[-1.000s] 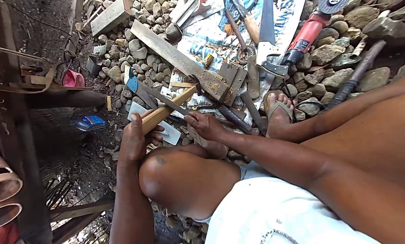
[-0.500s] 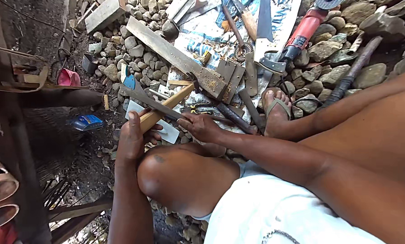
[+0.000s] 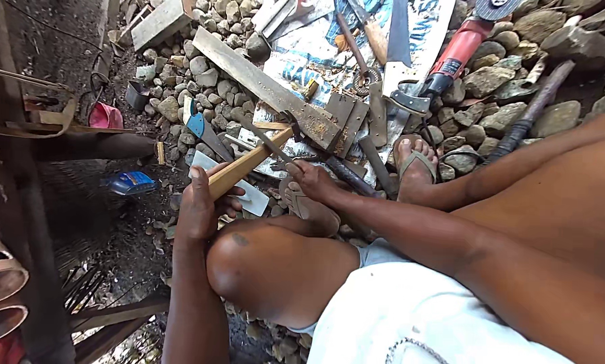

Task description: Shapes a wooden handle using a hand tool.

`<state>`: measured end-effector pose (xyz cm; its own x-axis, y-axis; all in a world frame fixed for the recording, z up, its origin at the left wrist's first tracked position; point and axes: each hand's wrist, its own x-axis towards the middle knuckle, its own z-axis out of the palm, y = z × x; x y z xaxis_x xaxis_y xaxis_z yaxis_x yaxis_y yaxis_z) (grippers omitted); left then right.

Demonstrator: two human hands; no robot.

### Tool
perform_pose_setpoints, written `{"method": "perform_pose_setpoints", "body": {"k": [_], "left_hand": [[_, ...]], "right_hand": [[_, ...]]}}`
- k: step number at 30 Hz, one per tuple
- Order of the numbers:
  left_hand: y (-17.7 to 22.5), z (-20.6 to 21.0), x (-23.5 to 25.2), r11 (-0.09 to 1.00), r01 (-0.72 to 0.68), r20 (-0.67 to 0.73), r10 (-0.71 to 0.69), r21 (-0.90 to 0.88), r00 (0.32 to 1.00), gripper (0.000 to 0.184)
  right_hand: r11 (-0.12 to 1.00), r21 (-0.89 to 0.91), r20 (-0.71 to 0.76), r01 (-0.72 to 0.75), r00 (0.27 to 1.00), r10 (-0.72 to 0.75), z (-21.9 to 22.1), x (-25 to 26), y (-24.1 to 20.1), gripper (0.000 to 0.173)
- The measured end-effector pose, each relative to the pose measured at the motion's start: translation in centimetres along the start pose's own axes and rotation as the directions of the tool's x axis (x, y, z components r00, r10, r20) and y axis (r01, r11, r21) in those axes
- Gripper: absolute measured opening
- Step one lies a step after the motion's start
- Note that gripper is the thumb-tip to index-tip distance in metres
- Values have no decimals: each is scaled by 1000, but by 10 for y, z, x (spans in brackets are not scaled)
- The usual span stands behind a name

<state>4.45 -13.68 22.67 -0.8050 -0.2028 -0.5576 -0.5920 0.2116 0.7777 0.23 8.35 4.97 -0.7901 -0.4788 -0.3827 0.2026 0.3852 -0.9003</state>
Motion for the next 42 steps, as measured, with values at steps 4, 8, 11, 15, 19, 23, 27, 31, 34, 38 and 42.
{"method": "perform_pose_setpoints", "body": {"k": [4,8,11,15,19,23,27,31,34,38,42], "left_hand": [[-2,-1,1,999,17,-4,-17,-28,1000,85],[0,1,-1,1000,13,-7,-13,-7,1000,84],[-2,0,-1,1000,-7,16,7,19,1000,78],[-2,1,-7,990,-19,18,16,136,1000,49],[3,7,-11,960,-70,-2,73,269,997,36],[5,7,-14,954,-52,9,52,295,999,42],[4,7,-14,953,-74,20,71,295,997,41],[8,9,-16,953,-94,23,91,288,996,40],[6,7,-16,957,-95,25,92,275,995,41],[7,8,-16,962,-79,18,77,262,997,40],[11,11,-16,956,-85,18,83,280,996,41]], "right_hand": [[992,-2,-20,126,992,-126,3,-13,-13,51],[991,-14,11,136,991,-135,5,-2,-8,54],[990,-10,43,-140,989,140,-11,16,22,62],[997,-44,14,70,997,-69,-8,-8,-5,52],[953,-104,75,286,957,-279,-11,-22,-35,49],[996,-47,-1,72,997,-72,-17,-8,0,54],[976,-51,38,210,977,-208,-12,-26,-19,48],[964,-64,46,259,965,-256,-9,-23,-19,50],[986,-87,-37,142,989,-145,-11,-13,6,55],[964,-52,8,260,966,-260,-7,-25,-16,47],[970,-80,17,228,974,-227,-11,-14,-9,52]]}}
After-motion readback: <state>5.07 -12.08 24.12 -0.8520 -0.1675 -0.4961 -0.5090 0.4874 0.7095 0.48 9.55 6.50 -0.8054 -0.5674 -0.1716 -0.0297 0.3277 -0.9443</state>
